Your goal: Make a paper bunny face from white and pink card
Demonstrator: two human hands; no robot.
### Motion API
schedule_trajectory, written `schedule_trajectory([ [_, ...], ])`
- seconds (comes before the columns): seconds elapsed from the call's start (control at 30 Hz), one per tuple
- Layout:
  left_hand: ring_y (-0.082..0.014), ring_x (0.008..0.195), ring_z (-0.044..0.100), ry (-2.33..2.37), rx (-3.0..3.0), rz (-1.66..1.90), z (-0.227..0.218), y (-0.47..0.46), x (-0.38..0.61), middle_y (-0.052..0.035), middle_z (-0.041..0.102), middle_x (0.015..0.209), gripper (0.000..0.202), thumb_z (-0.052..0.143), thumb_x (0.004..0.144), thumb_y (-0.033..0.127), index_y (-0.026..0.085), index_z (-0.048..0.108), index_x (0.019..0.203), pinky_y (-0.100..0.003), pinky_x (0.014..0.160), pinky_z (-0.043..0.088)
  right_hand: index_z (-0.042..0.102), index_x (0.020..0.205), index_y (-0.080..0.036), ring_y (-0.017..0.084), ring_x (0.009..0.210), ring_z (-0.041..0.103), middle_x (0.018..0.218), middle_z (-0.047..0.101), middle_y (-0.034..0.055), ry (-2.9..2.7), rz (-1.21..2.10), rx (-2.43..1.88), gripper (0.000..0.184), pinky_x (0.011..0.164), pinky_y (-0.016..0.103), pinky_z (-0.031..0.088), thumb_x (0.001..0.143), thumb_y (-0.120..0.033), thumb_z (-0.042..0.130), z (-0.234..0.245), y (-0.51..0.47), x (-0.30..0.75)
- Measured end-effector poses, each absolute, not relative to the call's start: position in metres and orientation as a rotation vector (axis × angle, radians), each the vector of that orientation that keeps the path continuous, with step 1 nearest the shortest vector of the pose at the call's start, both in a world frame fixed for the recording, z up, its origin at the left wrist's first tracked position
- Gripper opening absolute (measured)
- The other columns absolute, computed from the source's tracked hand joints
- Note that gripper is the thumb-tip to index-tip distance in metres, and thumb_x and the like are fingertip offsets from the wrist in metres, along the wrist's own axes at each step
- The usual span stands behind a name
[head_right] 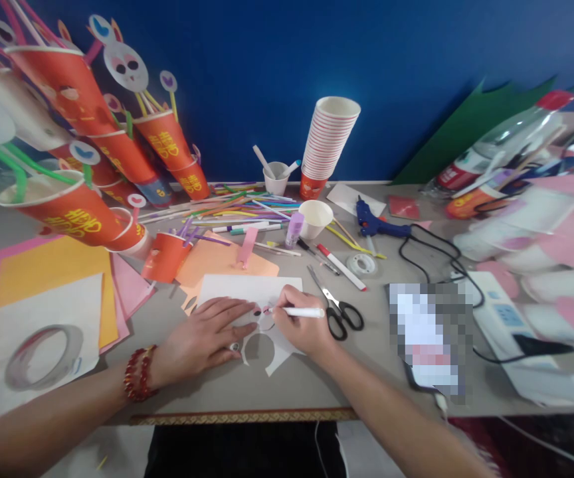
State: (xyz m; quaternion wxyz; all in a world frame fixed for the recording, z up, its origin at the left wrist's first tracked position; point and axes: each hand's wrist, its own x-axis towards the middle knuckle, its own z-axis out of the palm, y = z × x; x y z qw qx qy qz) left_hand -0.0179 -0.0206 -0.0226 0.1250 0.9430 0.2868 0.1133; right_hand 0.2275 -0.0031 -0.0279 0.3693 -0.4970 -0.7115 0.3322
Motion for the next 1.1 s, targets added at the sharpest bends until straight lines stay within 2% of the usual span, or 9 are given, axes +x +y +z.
schedule_trajectory([
  [1.1,-0.0272,0.136,0.039,0.839,2.745,0.319,-0.0224,-0.0208,-0.0179,-0.0084,0.041,0.152,0.044,0.05,0.096,0.044,0.024,0.052,0.136,-0.047,0.111,0.033,0.045,0.061,-0.021,0.01,0.046,0.042,0.051,0.046,-0.0056,-1.814,0.802,-1.265,0.017,0.047,0.021,0.031,0.075,-0.014,0.05,-0.0262,-0.0029,0.2261],
])
